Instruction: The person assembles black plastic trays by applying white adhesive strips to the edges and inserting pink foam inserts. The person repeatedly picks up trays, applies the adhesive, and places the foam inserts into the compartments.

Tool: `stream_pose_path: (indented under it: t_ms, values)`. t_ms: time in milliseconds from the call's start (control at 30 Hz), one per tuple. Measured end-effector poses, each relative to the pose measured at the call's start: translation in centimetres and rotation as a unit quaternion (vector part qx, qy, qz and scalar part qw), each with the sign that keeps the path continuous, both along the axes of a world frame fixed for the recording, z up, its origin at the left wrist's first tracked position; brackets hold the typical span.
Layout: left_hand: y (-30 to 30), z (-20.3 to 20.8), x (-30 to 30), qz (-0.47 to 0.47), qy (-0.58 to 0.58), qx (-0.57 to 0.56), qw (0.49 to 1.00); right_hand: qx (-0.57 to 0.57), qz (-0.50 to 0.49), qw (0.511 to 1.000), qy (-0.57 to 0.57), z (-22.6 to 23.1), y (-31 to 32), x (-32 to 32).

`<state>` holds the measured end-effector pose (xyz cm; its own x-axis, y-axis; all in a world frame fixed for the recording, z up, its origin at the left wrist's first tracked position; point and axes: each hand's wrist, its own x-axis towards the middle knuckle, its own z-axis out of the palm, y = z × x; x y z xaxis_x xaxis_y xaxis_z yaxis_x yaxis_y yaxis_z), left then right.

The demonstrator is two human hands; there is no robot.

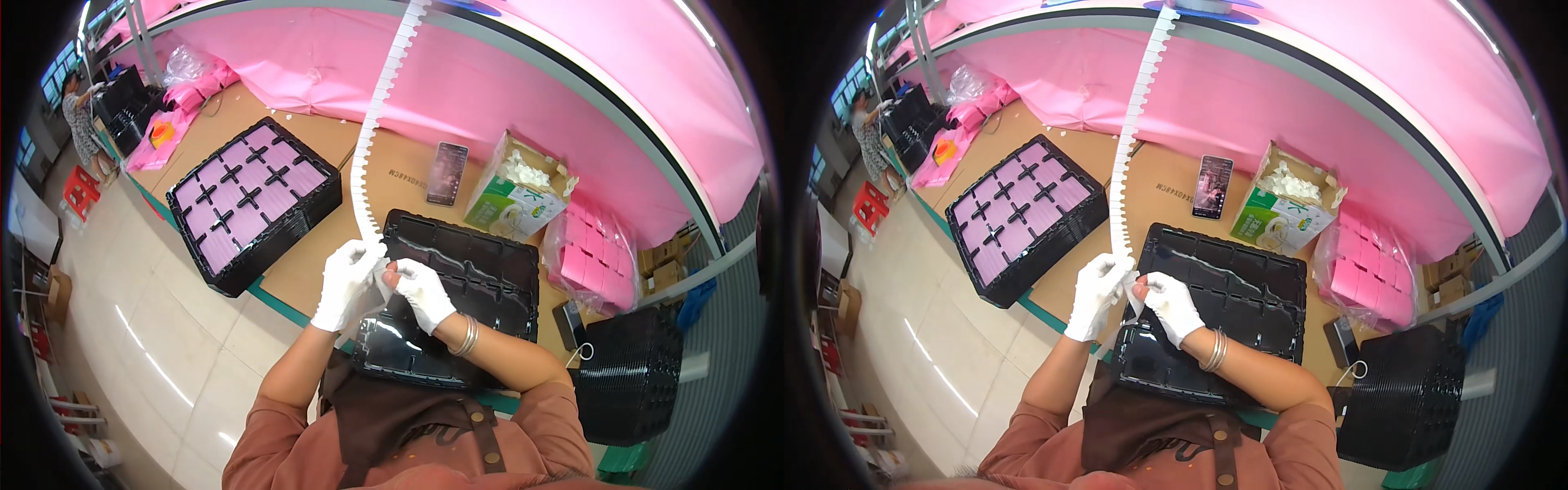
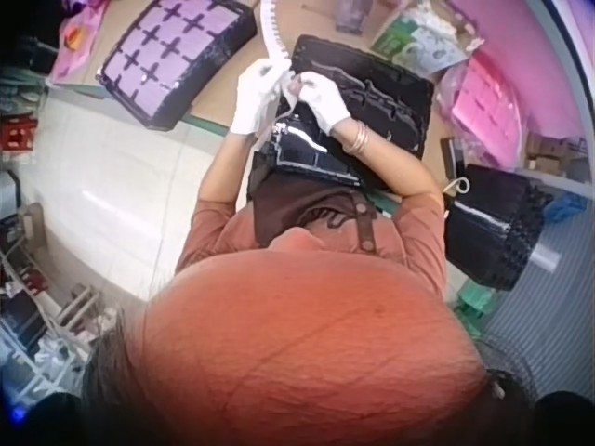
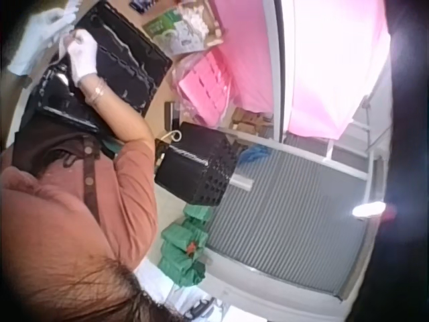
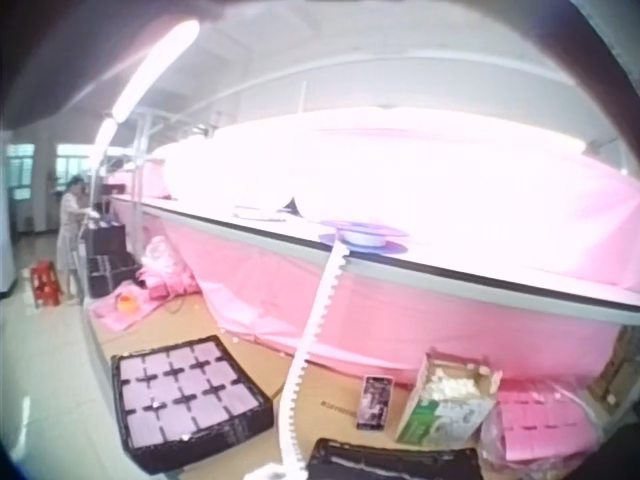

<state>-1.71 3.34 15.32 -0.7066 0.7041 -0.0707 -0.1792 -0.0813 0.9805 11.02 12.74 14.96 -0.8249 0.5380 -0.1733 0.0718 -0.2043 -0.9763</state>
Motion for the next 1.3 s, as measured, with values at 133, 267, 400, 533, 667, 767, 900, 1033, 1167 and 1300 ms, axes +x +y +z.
stream_pose_path:
  t_ms: [133,267,400,533,667,767,900,1033,1167,1300]
  values:
    - [-0.9,-1.4,-0.5,-0.031,0.203,0.012,0.979,-0.036,-0.032,0.999,0.022,-0.7,-0.6,-0.3]
    - [-0.9,-0.9,-0.6,-0.039,0.003,-0.003,0.999,0.180,-0.081,0.980,0.025,-0.1,-0.7,-0.4]
    - [-0.9,-2.4,-2.1,0.011,-0.128,-0.025,0.991,0.409,-0.107,0.901,0.103,0.8,-1.1,-0.8]
    - [-3.1,-3.9,-4.3,0.080,-0.104,-0.047,0.990,0.200,-0.095,0.974,0.039,1.2,7.2,-2.8]
    - [-3.3,-4.1,-4.4,0.087,-0.103,-0.055,0.989,0.451,0.062,0.880,-0.138,-2.8,14.8,-3.5]
    - [-4.0,-5.2,-4.2,0.068,-0.087,-0.063,0.992,0.512,0.091,0.836,-0.178,-4.1,14.2,-5.0]
    - [-4.3,-5.3,-3.7,0.075,-0.104,-0.055,0.990,0.554,0.022,0.797,-0.238,-3.9,11.6,-5.7]
    - [-4.4,-5.0,-3.2,0.067,-0.103,-0.053,0.991,0.539,0.010,0.803,-0.253,-3.8,11.3,-6.0]
    - [-3.9,-4.7,-3.0,0.056,-0.103,-0.063,0.991,0.541,0.017,0.802,-0.251,-3.6,11.0,-6.0]
    - [-3.6,-3.9,-2.5,0.057,-0.108,-0.058,0.991,0.552,-0.037,0.814,-0.178,-4.0,11.5,-4.9]
